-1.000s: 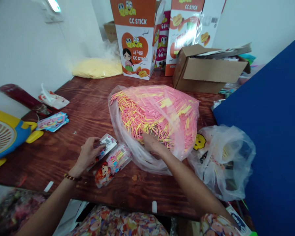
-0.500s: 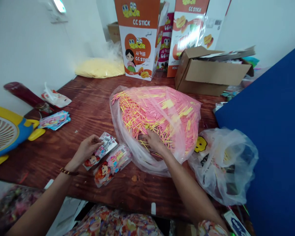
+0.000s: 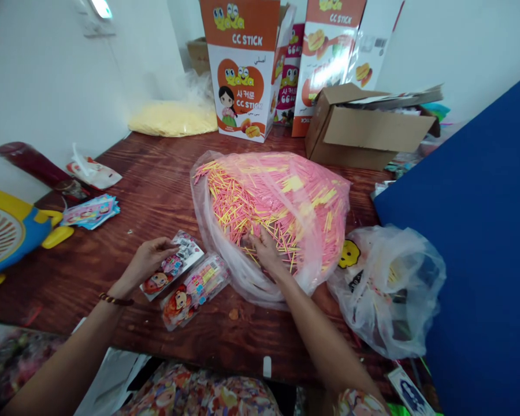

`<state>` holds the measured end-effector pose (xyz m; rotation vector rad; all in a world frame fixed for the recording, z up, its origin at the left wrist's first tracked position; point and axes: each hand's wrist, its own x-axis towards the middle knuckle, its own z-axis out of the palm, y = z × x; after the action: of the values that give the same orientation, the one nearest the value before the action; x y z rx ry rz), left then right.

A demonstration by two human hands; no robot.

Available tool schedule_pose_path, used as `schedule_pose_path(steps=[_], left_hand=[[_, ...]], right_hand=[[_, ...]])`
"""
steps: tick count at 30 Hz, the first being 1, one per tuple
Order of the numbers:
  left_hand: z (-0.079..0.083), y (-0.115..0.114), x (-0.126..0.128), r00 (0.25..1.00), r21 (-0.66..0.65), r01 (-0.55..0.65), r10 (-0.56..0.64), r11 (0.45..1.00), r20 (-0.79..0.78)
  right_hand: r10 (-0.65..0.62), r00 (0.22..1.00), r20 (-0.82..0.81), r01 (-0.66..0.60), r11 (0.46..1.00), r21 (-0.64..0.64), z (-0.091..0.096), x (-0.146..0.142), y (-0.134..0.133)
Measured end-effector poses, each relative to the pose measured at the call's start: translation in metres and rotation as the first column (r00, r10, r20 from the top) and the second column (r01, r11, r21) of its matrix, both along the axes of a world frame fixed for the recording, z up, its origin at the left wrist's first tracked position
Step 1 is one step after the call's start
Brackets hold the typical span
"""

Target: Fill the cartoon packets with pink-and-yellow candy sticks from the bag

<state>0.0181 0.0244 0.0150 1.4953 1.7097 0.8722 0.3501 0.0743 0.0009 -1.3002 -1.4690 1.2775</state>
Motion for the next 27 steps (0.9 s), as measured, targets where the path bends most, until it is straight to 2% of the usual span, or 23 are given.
schedule_pose_path(steps=[2, 5, 7, 10, 15, 21, 25, 27], left_hand=[[0.002, 0.002, -0.001, 0.998, -0.022, 0.013, -0.012, 1.000, 0.058], [0.008, 0.003, 0.001, 0.992, -0.073, 0.007, 0.002, 0.997, 0.125], [0.013, 0.003, 0.002, 0.989, -0.093, 0.000, 0.014, 0.996, 0.149], [0.018, 0.002, 0.004, 0.986, -0.082, -0.002, 0.016, 0.997, 0.164], [0.017, 0.003, 0.002, 0.983, -0.087, 0.005, 0.011, 0.996, 0.185], [0.010, 0.006, -0.003, 0.998, -0.018, 0.043, -0.042, 0.999, 0.046], [0.016, 0.007, -0.001, 0.988, -0.015, 0.108, -0.109, 0.994, -0.114], [0.019, 0.009, 0.000, 0.977, -0.020, 0.109, -0.111, 0.994, -0.183]], right_hand=[[-0.002, 0.999, 0.032, 0.002, 1.000, 0.008, -0.007, -0.001, -0.003], [-0.009, 0.998, 0.065, 0.004, 0.996, 0.085, -0.013, 0.000, -0.004], [0.030, 0.995, 0.095, -0.041, 0.992, 0.118, -0.013, 0.000, -0.004], [0.071, 0.980, 0.184, -0.090, 0.991, 0.097, -0.014, 0.000, -0.004], [0.038, 0.990, 0.135, -0.054, 0.992, 0.115, -0.015, -0.001, -0.005], [0.033, 0.987, 0.156, -0.048, 0.994, 0.094, -0.012, -0.002, -0.006], [0.010, 0.961, 0.276, -0.043, 0.993, 0.113, -0.005, -0.002, -0.006], [0.004, 0.967, 0.254, -0.042, 0.989, 0.145, -0.002, -0.001, -0.006]])
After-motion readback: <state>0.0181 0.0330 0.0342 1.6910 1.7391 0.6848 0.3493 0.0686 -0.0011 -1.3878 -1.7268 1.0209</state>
